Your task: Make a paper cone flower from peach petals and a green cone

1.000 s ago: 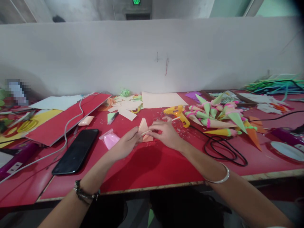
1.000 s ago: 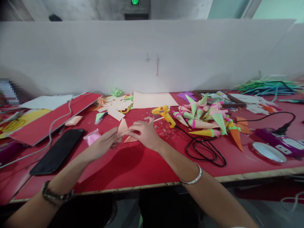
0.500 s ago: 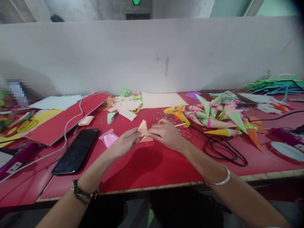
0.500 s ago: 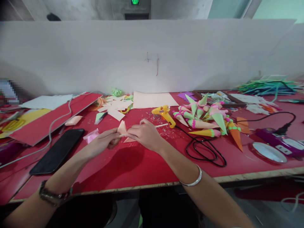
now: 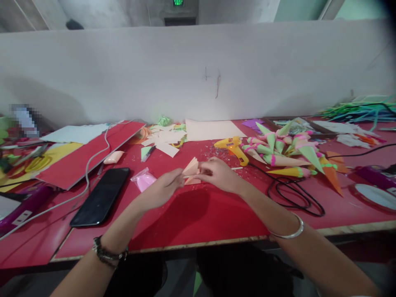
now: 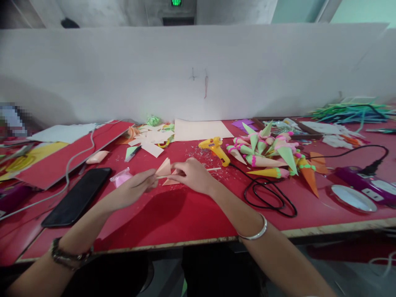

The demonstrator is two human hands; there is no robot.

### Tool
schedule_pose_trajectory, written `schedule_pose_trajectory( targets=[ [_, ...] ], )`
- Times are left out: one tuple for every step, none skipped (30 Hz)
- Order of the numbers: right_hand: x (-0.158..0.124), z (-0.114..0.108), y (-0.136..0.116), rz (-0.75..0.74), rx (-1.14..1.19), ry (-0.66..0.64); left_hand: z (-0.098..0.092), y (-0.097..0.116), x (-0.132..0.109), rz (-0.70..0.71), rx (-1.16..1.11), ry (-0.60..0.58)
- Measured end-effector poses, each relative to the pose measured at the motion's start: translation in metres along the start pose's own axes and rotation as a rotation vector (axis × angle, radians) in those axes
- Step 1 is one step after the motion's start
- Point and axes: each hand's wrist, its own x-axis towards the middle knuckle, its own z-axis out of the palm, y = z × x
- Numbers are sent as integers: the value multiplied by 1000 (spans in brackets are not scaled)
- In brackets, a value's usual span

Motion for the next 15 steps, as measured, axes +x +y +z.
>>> schedule_pose_trajectory(
  targets=[
    [1, 0, 0, -4, 33, 1, -1, 0, 0, 3, 20, -33],
    [1, 1, 0, -15, 60, -3, -1, 1, -1, 2, 41, -65],
    [1, 1, 0, -26, 80, -7, -2, 2, -1, 0, 56, -86],
    [2, 1, 0, -31, 94, -10, -2, 2, -1, -3, 64, -97],
    [2, 2, 0, -27, 106, -10, -1, 2, -1, -7, 63, -99],
    [1, 2, 0, -18, 114, -8, 0, 2, -1, -10, 52, -90],
    [1, 2, -1, -7, 124, -5, 2, 2, -1, -13, 30, -73],
    [1, 2, -1, 1, 135, -4, 5, 1, 0, -11, 4, -50],
    [0, 2, -1, 5, 150, -11, 7, 0, 0, -3, -20, -24],
    [0, 2, -1, 4, 170, -21, 9, 0, 1, 9, -32, 1],
    [0, 1, -2, 2, 192, -28, 11, -1, 1, 21, -25, 24],
    [-1, 1, -2, 2, 216, -34, 12, 0, 1, 31, 0, 41],
    [-1, 0, -3, 1, 237, -38, 13, 1, 1, 37, 39, 48],
    [-1, -1, -3, 0, 257, -44, 13, 2, 1, 39, 76, 48],
    [-1, -2, -4, 3, 273, -49, 13, 4, 1, 41, 103, 49]
  ],
)
